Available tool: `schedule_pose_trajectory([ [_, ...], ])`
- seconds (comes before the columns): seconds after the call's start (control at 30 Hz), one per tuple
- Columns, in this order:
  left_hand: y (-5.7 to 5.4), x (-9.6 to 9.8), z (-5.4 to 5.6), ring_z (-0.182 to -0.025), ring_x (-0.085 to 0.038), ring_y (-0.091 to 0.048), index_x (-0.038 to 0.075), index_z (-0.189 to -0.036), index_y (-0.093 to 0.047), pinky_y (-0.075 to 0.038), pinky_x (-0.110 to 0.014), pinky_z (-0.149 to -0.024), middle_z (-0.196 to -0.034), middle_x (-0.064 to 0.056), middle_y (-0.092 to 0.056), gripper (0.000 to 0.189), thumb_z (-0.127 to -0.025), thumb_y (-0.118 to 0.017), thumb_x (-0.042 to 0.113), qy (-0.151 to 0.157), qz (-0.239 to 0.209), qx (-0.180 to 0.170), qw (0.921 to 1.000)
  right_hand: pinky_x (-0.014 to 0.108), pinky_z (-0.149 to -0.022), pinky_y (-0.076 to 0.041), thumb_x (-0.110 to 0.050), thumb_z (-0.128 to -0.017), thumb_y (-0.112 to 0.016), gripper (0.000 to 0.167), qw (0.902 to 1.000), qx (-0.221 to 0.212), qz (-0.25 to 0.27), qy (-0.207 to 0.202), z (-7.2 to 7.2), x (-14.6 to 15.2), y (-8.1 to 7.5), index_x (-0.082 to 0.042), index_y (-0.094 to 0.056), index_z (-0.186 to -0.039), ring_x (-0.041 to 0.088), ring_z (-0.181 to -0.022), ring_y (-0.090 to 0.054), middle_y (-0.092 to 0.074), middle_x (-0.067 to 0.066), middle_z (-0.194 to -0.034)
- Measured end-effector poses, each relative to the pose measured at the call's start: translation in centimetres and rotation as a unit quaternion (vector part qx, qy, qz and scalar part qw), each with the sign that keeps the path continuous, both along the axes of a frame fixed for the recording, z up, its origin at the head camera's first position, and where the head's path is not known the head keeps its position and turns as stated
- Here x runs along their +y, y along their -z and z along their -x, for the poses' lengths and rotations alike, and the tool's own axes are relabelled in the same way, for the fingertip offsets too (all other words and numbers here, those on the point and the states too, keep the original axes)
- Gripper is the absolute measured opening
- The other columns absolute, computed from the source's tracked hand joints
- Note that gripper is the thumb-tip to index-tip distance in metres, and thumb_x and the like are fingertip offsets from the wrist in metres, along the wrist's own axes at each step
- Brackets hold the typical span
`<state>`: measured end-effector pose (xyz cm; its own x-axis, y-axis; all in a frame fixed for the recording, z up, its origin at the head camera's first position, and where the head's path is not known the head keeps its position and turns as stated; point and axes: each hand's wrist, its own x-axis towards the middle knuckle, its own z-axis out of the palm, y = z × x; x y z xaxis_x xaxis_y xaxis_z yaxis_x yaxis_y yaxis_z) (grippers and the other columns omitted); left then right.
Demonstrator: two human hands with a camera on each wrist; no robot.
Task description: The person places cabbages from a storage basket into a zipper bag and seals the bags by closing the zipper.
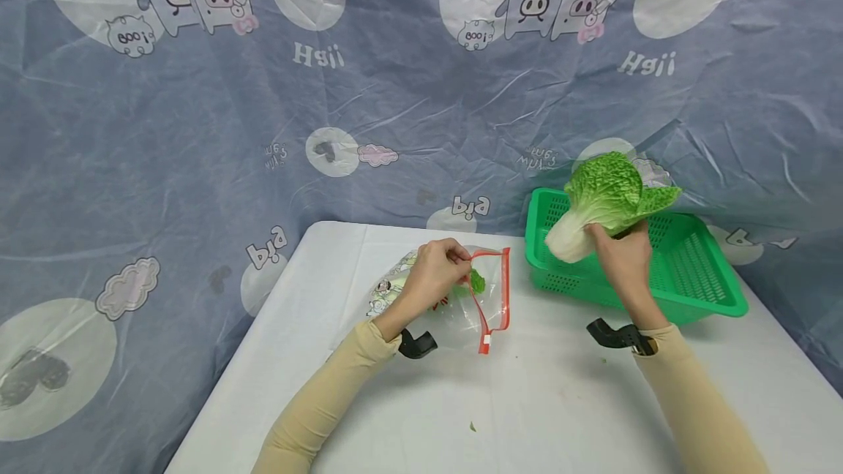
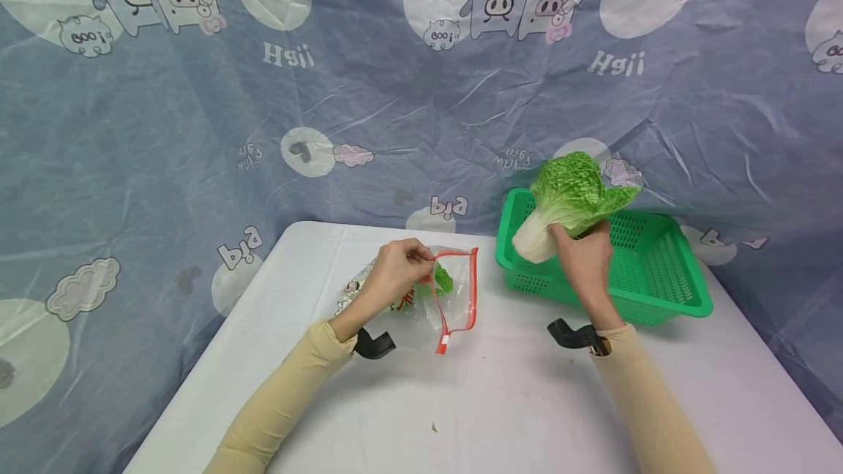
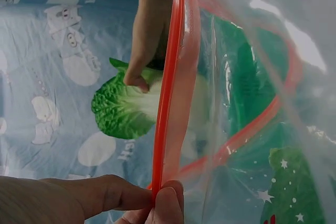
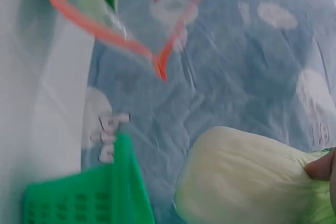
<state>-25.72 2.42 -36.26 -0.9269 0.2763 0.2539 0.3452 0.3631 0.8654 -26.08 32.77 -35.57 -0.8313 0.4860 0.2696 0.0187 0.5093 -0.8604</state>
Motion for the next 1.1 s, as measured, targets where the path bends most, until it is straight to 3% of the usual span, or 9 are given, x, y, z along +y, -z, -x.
schedule_pose_trajectory([
  [0.23,-0.1,-0.2,0.2,-0.057,-0.012,-0.066,0.004,-0.088,-0.068,-0.052,-0.024,-0.052,-0.068,-0.004,-0.068,0.007,-0.085,-0.062,0.005,0.004,-0.016,0.0,0.9999,0.013,-0.07,-0.045,-0.03,-0.091,-0.065,0.061,0.996,0.056,0.02,-0.067,-1.6,-4.1,1.5,-0.012,-0.036,-0.142,0.004,-0.095,-0.056,-0.053,0.01,-0.124],
  [0.4,-0.2,-0.4,0.3,-0.059,-0.015,-0.067,0.005,-0.088,-0.068,-0.052,-0.024,-0.052,-0.07,-0.003,-0.067,0.007,-0.085,-0.062,0.006,-0.004,-0.016,0.006,0.9998,0.009,-0.07,-0.046,-0.021,-0.09,-0.066,0.056,0.9907,0.071,0.031,-0.112,-2.6,-6.2,2.6,-0.006,-0.039,-0.138,-0.005,-0.089,-0.054,-0.053,0.011,-0.119],
  [0.5,-0.2,-0.4,0.4,-0.059,-0.016,-0.067,0.004,-0.088,-0.068,-0.053,-0.024,-0.052,-0.07,-0.003,-0.067,0.009,-0.085,-0.061,0.007,-0.009,-0.016,0.008,0.9998,0.008,-0.07,-0.045,-0.02,-0.09,-0.067,0.054,0.99,0.06,0.012,-0.127,-3.2,-7.3,3.2,0.0,-0.042,-0.133,-0.007,-0.089,-0.054,-0.056,0.015,-0.119],
  [0.7,-0.3,-0.4,0.3,-0.061,-0.02,-0.069,0.005,-0.09,-0.067,-0.054,-0.025,-0.053,-0.071,-0.003,-0.066,0.009,-0.087,-0.059,0.008,-0.003,-0.023,0.001,0.9997,0.009,-0.07,-0.045,-0.023,-0.089,-0.069,0.051,0.989,0.021,-0.013,-0.146,-4.1,-8.7,4.6,0.004,-0.047,-0.127,-0.007,-0.088,-0.052,-0.059,0.019,-0.115],
  [0.93,-0.3,-0.4,0.0,-0.064,-0.023,-0.069,0.009,-0.09,-0.066,-0.053,-0.025,-0.053,-0.069,-0.004,-0.068,0.008,-0.088,-0.058,0.009,0.001,-0.023,0.001,0.9997,0.015,-0.076,-0.047,-0.024,-0.088,-0.07,0.051,0.982,0.003,-0.025,-0.187,-4.3,-9.2,5.9,0.001,-0.048,-0.128,0.006,-0.098,-0.055,-0.06,0.017,-0.118],
  [1.1,-0.3,-0.3,0.0,-0.063,-0.024,-0.069,0.006,-0.09,-0.067,-0.053,-0.026,-0.053,-0.07,-0.005,-0.068,0.009,-0.088,-0.058,0.009,-0.002,-0.026,-0.002,0.9997,0.025,-0.078,-0.049,-0.022,-0.086,-0.071,0.049,0.9756,-0.029,-0.051,-0.212,-4.4,-9.3,6.8,0.001,-0.05,-0.124,0.018,-0.1,-0.058,-0.062,0.017,-0.114],
])
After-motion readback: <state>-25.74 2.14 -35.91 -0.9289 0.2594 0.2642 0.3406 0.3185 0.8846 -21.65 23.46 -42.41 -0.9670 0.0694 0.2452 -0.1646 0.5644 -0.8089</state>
